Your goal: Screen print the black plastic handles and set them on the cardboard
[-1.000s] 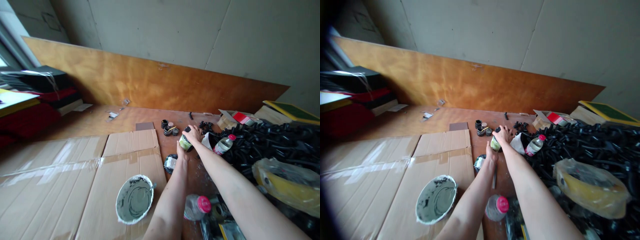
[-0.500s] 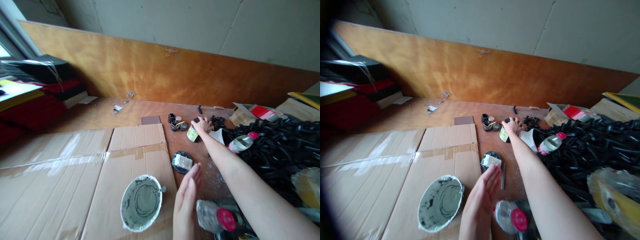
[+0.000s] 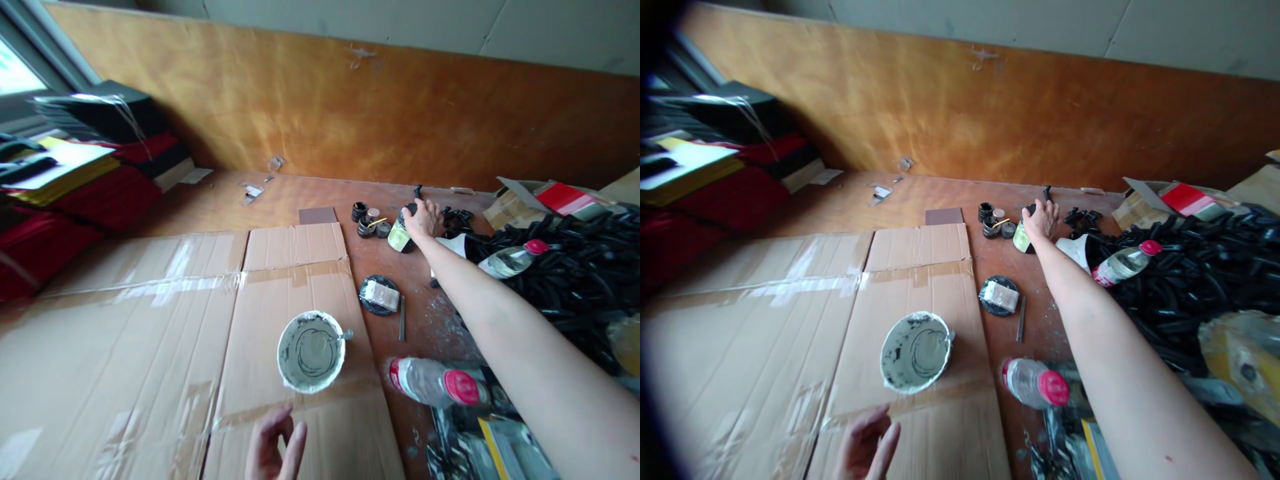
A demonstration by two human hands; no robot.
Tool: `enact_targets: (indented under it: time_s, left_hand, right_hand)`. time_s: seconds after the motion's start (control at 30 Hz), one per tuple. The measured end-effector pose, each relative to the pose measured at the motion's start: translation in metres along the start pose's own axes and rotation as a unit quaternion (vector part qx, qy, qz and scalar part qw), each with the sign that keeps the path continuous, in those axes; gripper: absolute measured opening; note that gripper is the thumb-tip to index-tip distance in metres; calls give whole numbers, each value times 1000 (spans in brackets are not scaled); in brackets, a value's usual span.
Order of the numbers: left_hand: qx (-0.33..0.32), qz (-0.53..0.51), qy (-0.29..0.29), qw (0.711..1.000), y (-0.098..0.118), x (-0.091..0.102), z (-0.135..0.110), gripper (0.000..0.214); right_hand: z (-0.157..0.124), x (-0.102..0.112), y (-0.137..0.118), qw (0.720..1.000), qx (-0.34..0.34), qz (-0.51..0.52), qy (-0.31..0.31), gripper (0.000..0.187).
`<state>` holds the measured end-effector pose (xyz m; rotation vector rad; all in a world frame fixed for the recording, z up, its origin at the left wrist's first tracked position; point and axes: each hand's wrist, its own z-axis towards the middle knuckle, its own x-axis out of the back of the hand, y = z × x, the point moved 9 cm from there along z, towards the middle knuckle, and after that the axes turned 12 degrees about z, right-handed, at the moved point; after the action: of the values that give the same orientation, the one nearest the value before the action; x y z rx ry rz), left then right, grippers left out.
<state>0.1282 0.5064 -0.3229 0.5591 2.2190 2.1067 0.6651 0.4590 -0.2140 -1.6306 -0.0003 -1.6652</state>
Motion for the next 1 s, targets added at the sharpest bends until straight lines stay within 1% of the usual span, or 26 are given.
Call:
enact_targets:
  time_s: [0.1, 0.17, 0.23, 0.27, 0.37, 0.43, 0.53, 0.63, 0.7, 0.87, 1.0]
  left_hand:
    - [-34, 58, -44, 997, -14, 2, 4, 44]
    - [-54, 92, -65, 992, -21, 0, 8, 54]
    - [-66, 105, -78, 989, -24, -6, 13, 67]
    - [-66, 103, -89, 989, -25, -11, 15, 73]
    - [-46, 70, -137, 987, -25, -33, 19, 92]
    - [-41, 39, -164, 985, -21, -49, 22, 101]
    - [-48, 20, -151, 987, -12, -61, 28, 106]
    - [-44, 21, -128, 991, -7, -68, 35, 103]
    - [-40, 16, -129, 991, -6, -72, 38, 102]
    - [-38, 31, -122, 991, -16, -74, 39, 104]
    - [-29, 30, -109, 993, -26, -73, 39, 101]
  right_hand:
    - [-12, 4, -12, 999, -30, -12, 19, 53]
    - [-19, -9, -23, 999, -20, -15, -39, 50]
    - [-31, -25, -30, 993, -9, -18, -119, 47]
    - [-39, -34, -31, 987, -6, -23, -159, 49]
    - [-73, -59, -28, 965, -2, -44, -259, 68]
    - [-100, -75, -21, 949, -2, -62, -309, 79]
    - [-138, -94, -8, 931, -7, -93, -354, 87]
    - [-164, -104, 4, 926, -9, -116, -358, 92]
    - [-173, -108, 11, 930, -4, -126, -345, 95]
    - [-175, -121, 28, 940, -9, -112, -321, 109]
    - [-173, -135, 29, 942, -14, -93, -321, 104]
